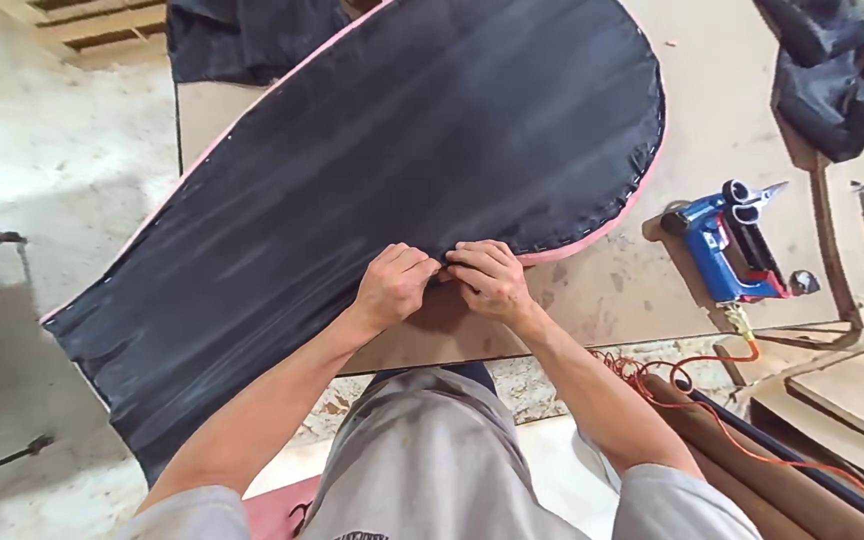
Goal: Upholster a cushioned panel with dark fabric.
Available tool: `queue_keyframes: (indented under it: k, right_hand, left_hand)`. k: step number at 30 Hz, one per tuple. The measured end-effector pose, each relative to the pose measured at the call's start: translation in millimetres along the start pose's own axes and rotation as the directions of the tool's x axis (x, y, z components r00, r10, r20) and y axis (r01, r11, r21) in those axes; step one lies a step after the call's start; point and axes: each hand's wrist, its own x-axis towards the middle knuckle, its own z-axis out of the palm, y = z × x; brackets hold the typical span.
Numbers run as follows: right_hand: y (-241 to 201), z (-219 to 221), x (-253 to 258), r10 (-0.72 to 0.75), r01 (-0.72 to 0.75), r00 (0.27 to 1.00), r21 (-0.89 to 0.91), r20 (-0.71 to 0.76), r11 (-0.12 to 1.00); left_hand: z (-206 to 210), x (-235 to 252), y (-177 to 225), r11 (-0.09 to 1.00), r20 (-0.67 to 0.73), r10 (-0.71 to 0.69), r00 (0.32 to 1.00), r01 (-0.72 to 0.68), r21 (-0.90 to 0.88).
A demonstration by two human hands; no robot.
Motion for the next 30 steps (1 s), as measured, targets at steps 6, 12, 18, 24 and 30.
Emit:
queue_keyframes:
  k: [6,12,18,24,30]
  right_hand:
    - [-19.1,1.0,-12.9,0.028,-0.015,0.997,-0.167,0.074,0.986]
    - [-25.2,-12.7,-4.6,0.18,-0.175,0.978,-0.058,0.104,0.983]
    - [-15.3,0.8,-5.4,0.124,-0.116,0.99,-0.122,0.066,0.986]
    - [-21.2,-21.1,-9.8,0.214,-0.215,0.976,-0.054,-0.031,0.975]
    - [-27.2,-38.6,-10.3,0.307,-0.308,0.951,-0.138,-0.023,0.941]
  left_hand:
    - [-1.4,-0.2,-2.0,0.999,0.013,0.035,0.999,-0.035,-0.019]
    - [-1.0,-1.4,-1.3,0.998,0.063,0.058,0.996,-0.058,-0.005]
    - [-0.4,-3.0,-3.9,0.997,0.092,0.071,0.993,-0.074,0.022]
    - [0.4,-3.2,-2.0,0.997,0.101,0.073,0.992,-0.075,0.016]
    - [-2.5,1.8,-1.9,0.999,0.035,-0.013,0.999,0.015,-0.05]
